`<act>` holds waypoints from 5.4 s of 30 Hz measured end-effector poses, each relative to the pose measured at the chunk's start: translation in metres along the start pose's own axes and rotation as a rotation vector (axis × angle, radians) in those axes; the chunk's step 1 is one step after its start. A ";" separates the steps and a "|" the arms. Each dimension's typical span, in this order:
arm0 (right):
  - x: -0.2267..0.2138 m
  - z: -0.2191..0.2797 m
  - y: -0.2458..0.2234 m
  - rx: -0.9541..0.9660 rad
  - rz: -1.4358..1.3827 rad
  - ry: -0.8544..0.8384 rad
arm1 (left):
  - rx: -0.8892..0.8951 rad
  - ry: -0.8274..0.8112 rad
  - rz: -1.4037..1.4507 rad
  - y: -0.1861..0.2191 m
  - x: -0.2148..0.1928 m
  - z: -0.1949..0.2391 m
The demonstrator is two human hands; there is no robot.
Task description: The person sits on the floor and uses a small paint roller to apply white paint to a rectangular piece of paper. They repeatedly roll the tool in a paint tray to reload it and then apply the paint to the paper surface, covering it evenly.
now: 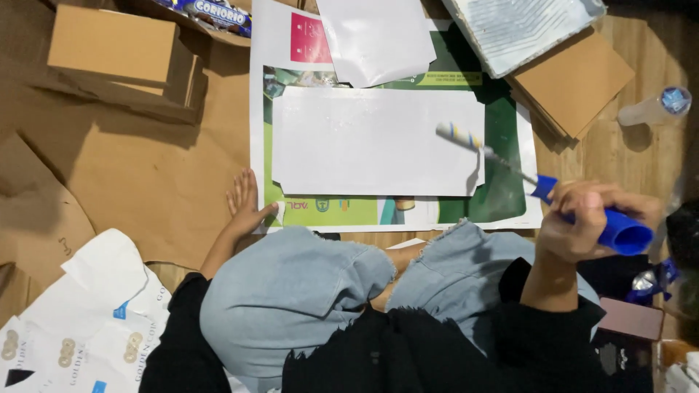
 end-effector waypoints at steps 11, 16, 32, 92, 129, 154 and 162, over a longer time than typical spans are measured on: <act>-0.023 0.010 0.033 -0.003 -0.096 -0.019 | -0.013 -0.013 0.008 0.004 -0.003 0.001; -0.030 0.037 0.058 0.083 -0.149 -0.052 | -0.007 -0.026 -0.012 0.009 -0.006 0.005; 0.024 0.017 -0.003 0.204 -0.153 -0.200 | 0.002 0.008 -0.016 -0.002 0.002 -0.004; 0.082 0.033 0.040 0.581 -0.374 0.082 | -0.076 -0.018 -0.121 0.006 -0.004 -0.008; 0.014 0.039 0.024 0.640 -0.344 0.115 | -0.082 -0.063 -0.115 0.006 -0.009 0.009; -0.001 0.058 0.041 0.112 -0.100 -0.386 | 0.024 -0.050 0.077 -0.001 -0.007 0.005; -0.021 0.027 0.008 0.299 -0.141 0.099 | -0.066 -0.058 -0.083 0.014 -0.013 0.013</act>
Point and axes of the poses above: each hand's wrist, its own z-axis away from the middle knuckle, its own x-axis out of the palm, y = z × x, the point moved 3 cm from there along -z, towards the middle knuckle, and after that the axes turned 9 degrees about -x, right-handed, at the moved point
